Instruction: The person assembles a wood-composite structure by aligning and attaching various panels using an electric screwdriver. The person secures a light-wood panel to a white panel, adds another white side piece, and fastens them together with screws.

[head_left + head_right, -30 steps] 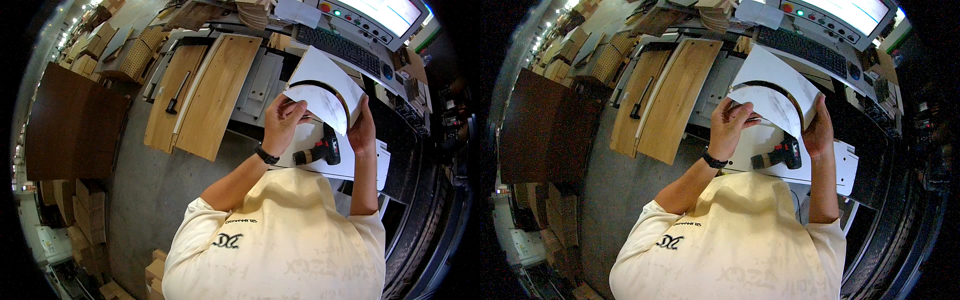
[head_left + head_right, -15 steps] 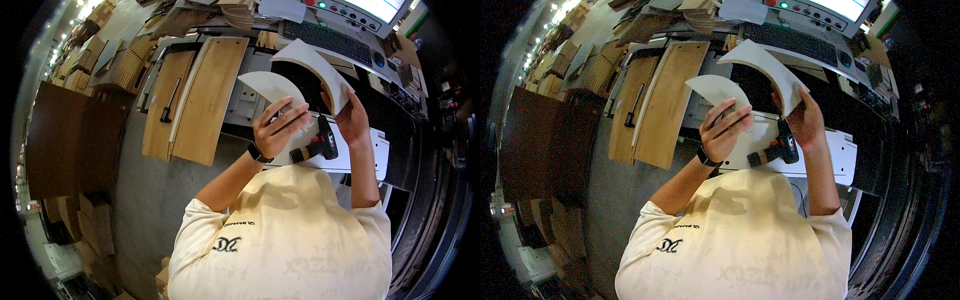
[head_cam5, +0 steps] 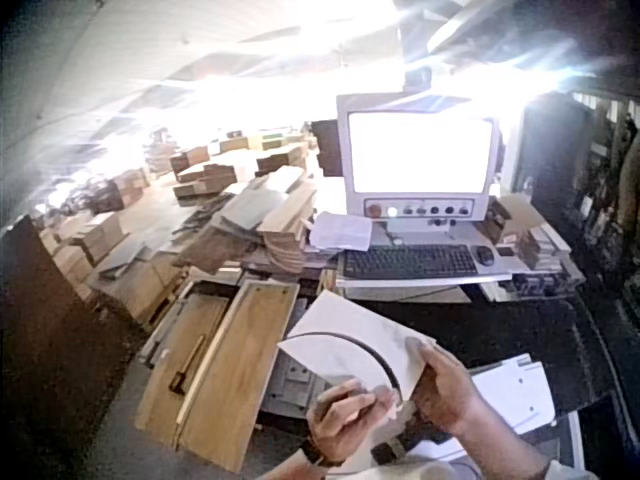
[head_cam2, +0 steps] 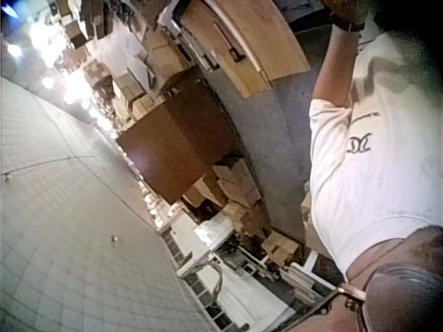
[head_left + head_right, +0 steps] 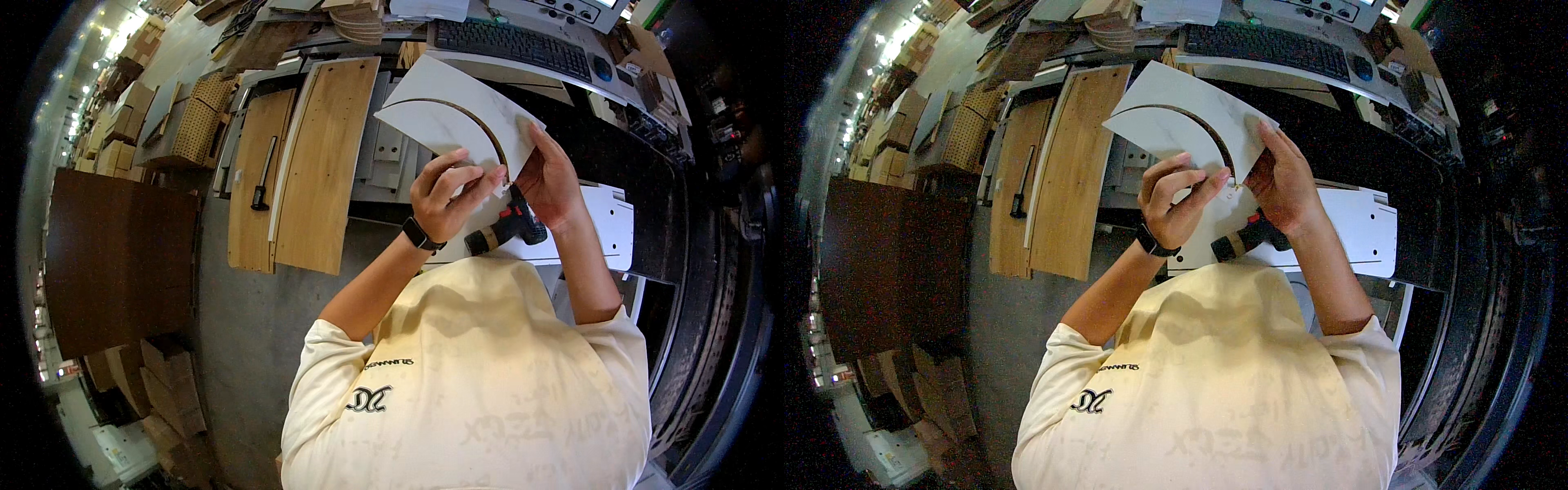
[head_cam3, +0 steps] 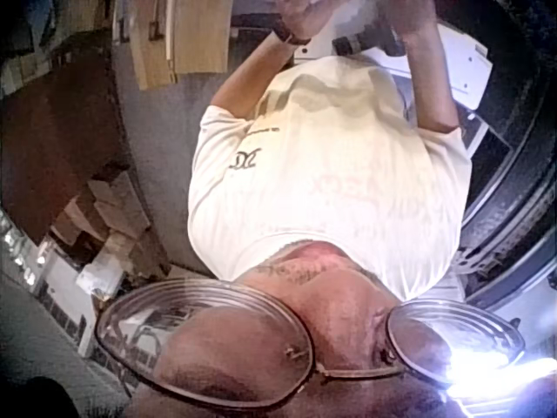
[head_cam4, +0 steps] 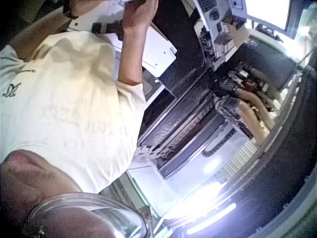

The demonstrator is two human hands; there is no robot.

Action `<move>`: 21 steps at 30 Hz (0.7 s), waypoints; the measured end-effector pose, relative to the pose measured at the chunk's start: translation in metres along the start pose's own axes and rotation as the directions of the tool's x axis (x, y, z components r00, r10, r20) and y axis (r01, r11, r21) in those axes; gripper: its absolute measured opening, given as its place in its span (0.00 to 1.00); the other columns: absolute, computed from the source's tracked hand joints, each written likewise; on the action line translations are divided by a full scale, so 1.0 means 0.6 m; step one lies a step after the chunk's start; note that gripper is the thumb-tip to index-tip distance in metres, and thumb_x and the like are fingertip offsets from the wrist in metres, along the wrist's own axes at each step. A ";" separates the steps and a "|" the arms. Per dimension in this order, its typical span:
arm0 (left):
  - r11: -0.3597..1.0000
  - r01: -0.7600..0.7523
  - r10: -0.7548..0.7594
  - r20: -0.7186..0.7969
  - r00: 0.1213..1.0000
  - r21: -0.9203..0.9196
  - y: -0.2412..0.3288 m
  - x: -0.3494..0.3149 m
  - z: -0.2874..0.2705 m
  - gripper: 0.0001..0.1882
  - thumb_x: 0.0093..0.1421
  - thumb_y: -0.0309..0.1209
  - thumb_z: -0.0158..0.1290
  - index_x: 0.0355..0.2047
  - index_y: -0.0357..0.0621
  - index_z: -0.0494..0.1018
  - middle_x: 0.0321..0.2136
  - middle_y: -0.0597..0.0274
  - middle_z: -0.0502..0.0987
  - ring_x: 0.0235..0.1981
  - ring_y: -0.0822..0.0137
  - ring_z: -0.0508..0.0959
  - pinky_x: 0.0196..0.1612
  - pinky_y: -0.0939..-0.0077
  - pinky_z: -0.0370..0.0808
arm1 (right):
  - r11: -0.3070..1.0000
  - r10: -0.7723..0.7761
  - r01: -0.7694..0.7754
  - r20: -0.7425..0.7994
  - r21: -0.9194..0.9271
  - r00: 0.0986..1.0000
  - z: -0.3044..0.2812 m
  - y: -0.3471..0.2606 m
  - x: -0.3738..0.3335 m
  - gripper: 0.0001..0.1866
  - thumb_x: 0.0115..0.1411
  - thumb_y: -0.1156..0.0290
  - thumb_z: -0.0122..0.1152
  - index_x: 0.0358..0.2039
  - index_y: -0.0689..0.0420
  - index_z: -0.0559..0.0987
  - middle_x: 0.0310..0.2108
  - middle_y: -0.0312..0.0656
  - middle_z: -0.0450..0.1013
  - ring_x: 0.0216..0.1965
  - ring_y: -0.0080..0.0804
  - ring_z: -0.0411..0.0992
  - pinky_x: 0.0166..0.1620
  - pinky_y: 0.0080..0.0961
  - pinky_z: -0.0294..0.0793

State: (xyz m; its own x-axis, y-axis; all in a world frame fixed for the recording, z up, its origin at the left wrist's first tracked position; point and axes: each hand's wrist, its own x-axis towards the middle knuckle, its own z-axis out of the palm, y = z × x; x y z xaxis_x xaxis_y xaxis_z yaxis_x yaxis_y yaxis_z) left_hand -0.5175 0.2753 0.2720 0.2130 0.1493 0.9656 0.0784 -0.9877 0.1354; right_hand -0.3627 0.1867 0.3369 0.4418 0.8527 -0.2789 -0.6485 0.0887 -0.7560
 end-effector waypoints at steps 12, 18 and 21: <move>1.000 0.009 -0.010 -0.026 1.000 -0.018 -0.006 -0.016 0.003 0.19 0.42 0.24 0.75 0.35 0.59 0.86 0.36 0.73 0.75 0.44 0.63 0.78 0.39 0.72 0.81 | 0.999 -0.017 0.017 -0.004 0.029 1.000 0.011 0.009 -0.005 0.18 0.72 0.60 0.53 0.56 0.57 0.72 0.51 0.42 0.75 0.53 0.34 0.74 0.58 0.39 0.73; 0.995 0.083 -0.084 -0.011 0.996 -0.056 0.007 -0.016 -0.001 0.17 0.41 0.25 0.76 0.31 0.58 0.86 0.36 0.74 0.75 0.43 0.64 0.78 0.38 0.73 0.81 | 0.996 -0.055 0.055 -0.003 0.064 0.998 0.006 0.017 -0.005 0.18 0.72 0.60 0.53 0.56 0.56 0.72 0.51 0.41 0.75 0.53 0.34 0.75 0.57 0.38 0.74; 0.998 0.064 -0.064 -0.017 0.998 -0.021 0.012 -0.013 0.002 0.16 0.41 0.26 0.76 0.30 0.57 0.85 0.36 0.74 0.75 0.43 0.64 0.78 0.38 0.73 0.81 | 0.999 -0.035 0.036 -0.031 0.039 0.999 0.013 0.011 -0.009 0.18 0.72 0.60 0.53 0.56 0.56 0.72 0.51 0.41 0.75 0.53 0.34 0.75 0.56 0.37 0.75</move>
State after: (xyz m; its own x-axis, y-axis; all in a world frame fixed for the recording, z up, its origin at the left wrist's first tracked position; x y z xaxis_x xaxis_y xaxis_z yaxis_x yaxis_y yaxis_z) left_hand -0.5174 0.2674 0.2652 0.1904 0.2114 0.9587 0.0711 -0.9770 0.2013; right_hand -0.3745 0.1866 0.3379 0.4831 0.8327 -0.2707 -0.6557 0.1392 -0.7421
